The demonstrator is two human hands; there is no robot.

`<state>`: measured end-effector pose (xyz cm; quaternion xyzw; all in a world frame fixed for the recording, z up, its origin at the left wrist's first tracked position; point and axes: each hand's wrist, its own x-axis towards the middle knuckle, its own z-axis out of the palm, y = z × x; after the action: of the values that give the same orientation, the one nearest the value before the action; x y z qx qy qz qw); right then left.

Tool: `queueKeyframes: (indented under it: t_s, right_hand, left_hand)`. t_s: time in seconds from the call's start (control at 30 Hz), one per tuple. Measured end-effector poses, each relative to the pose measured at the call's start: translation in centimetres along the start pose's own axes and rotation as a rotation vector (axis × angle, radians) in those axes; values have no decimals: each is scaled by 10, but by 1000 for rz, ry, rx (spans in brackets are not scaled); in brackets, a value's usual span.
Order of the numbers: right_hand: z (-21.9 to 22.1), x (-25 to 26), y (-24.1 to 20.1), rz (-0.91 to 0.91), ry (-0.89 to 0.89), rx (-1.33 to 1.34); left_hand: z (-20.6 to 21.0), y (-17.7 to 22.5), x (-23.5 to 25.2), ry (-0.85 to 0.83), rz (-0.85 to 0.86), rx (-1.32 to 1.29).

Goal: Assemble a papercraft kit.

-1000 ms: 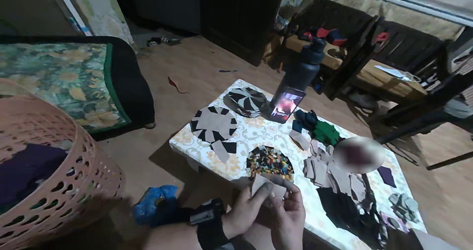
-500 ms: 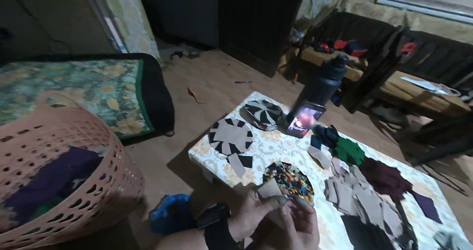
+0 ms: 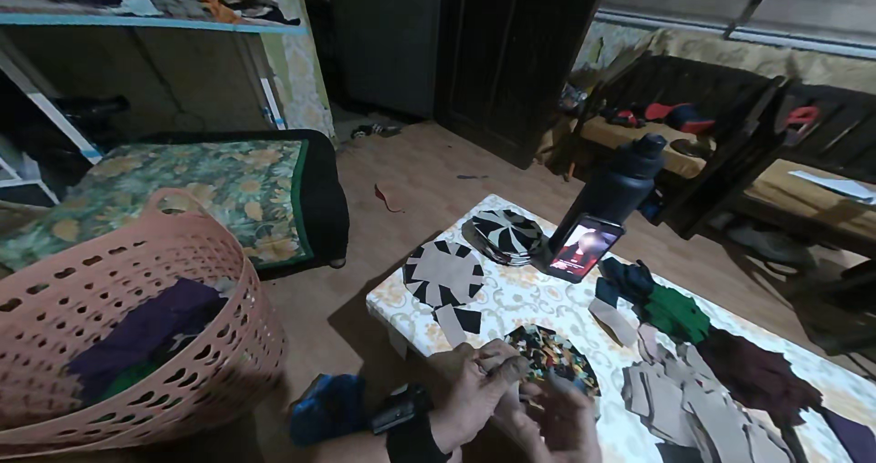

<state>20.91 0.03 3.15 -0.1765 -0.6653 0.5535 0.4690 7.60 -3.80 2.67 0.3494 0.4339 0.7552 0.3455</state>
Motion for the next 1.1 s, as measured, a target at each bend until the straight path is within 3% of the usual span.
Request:
queueKeyframes:
  t_s: [0.17,0.4,0.53,0.73,0.83,1.0,1.1]
  right_hand:
    - [8,-6,14,-97,131,-87]
    - [-7,-3,17,-34,206,16]
    - [-19,2,9,-55,231,-19]
    - [-46,32,-16,-81,152,-103]
    - [-54,46,-23,-96,78,-167]
    - [-46,59,-26,-51,-40,-153]
    - [-42,63,-15,-7,-57,-205]
  left_hand:
    - [12,-4,-3,14,-104,21]
    - [6,-3,-11,-47,-322,-64]
    - [-2,1,-8,-155,-242,-51]
    - [-13,27,21,-136,-111,-39]
    - [-26,30,41,-114,-48,111]
    - [-35,26,48,-331,-235,346]
    - [-33,23,47,-354,-157,278]
